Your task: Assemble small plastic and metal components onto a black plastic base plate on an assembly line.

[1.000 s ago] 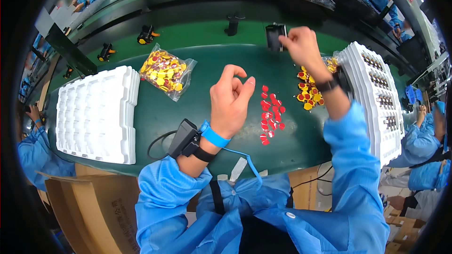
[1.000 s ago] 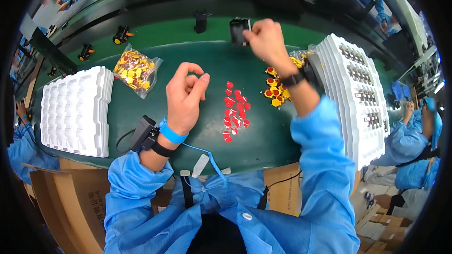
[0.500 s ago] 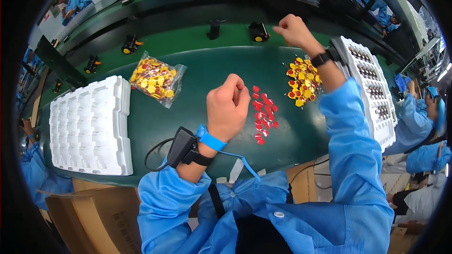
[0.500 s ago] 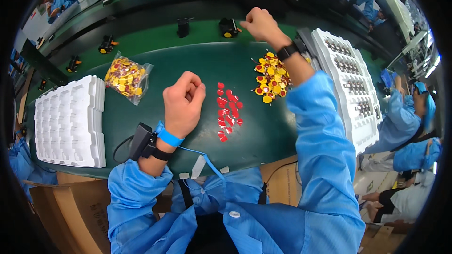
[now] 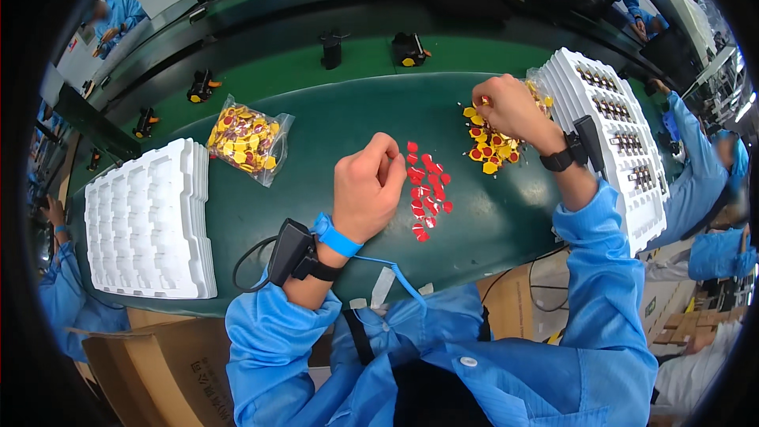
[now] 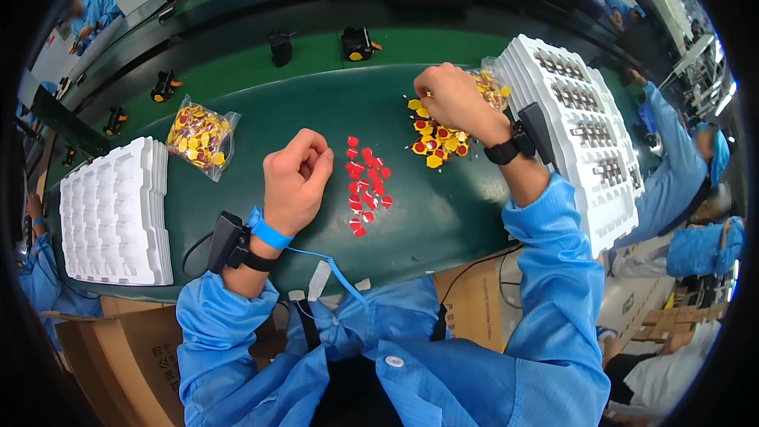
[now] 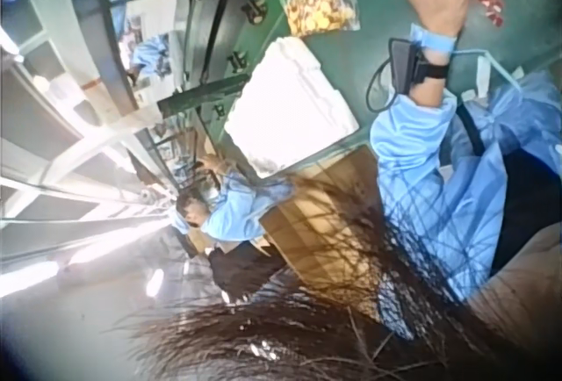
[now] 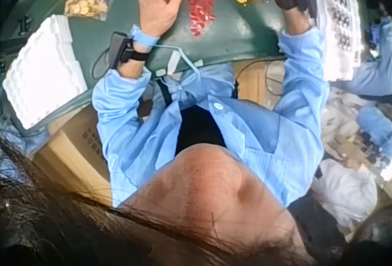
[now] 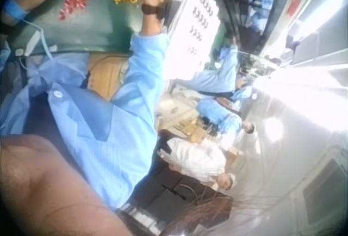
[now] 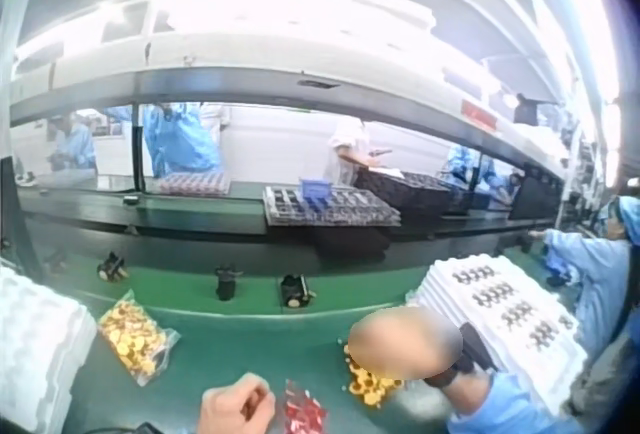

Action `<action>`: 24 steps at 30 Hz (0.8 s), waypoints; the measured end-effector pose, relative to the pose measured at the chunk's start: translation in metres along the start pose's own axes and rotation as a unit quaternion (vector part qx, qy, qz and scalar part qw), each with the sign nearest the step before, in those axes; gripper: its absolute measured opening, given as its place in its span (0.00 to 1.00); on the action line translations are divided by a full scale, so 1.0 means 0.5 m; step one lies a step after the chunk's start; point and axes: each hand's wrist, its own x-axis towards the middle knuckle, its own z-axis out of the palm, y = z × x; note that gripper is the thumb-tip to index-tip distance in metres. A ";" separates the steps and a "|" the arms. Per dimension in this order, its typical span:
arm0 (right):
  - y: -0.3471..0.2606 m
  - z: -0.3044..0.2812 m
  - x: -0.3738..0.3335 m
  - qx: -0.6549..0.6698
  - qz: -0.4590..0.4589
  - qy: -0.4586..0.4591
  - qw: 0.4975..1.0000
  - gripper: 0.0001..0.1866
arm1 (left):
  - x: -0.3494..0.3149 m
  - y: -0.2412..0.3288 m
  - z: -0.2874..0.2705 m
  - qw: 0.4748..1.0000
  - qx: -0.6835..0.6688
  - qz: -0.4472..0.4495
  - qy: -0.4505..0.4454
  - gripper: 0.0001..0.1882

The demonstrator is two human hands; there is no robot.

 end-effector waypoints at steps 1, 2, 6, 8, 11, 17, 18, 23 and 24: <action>0.001 0.000 -0.002 0.017 -0.004 0.031 0.999 0.06 | 0.001 0.001 0.001 1.000 0.001 0.000 0.000 0.04; 0.001 -0.004 -0.002 0.017 -0.004 0.031 0.999 0.06 | 0.001 0.002 0.002 1.000 0.001 0.000 -0.005 0.04; -0.005 0.004 0.007 -0.001 -0.001 0.030 1.000 0.07 | 0.002 0.006 -0.002 1.000 0.006 0.000 -0.013 0.04; 0.000 0.021 0.011 -0.025 -0.012 0.024 0.999 0.08 | 0.000 0.005 -0.001 1.000 0.003 0.002 -0.016 0.04; 0.008 0.035 0.024 0.001 0.000 0.004 1.000 0.06 | 0.005 0.000 0.000 1.000 -0.001 0.007 -0.021 0.04; -0.100 -0.053 -0.033 0.137 -0.017 0.073 0.988 0.05 | 0.009 0.019 -0.012 0.999 -0.026 -0.008 -0.046 0.04; -0.125 -0.057 -0.047 0.140 -0.021 0.070 0.987 0.05 | 0.010 0.027 -0.017 0.997 -0.043 -0.025 -0.060 0.05; -0.206 -0.035 -0.082 0.224 -0.247 0.071 0.940 0.09 | 0.005 0.015 -0.010 0.985 -0.116 0.014 -0.124 0.08; -0.210 -0.028 -0.086 0.226 -0.247 0.071 0.940 0.09 | 0.008 0.013 -0.007 0.979 -0.137 0.054 -0.142 0.10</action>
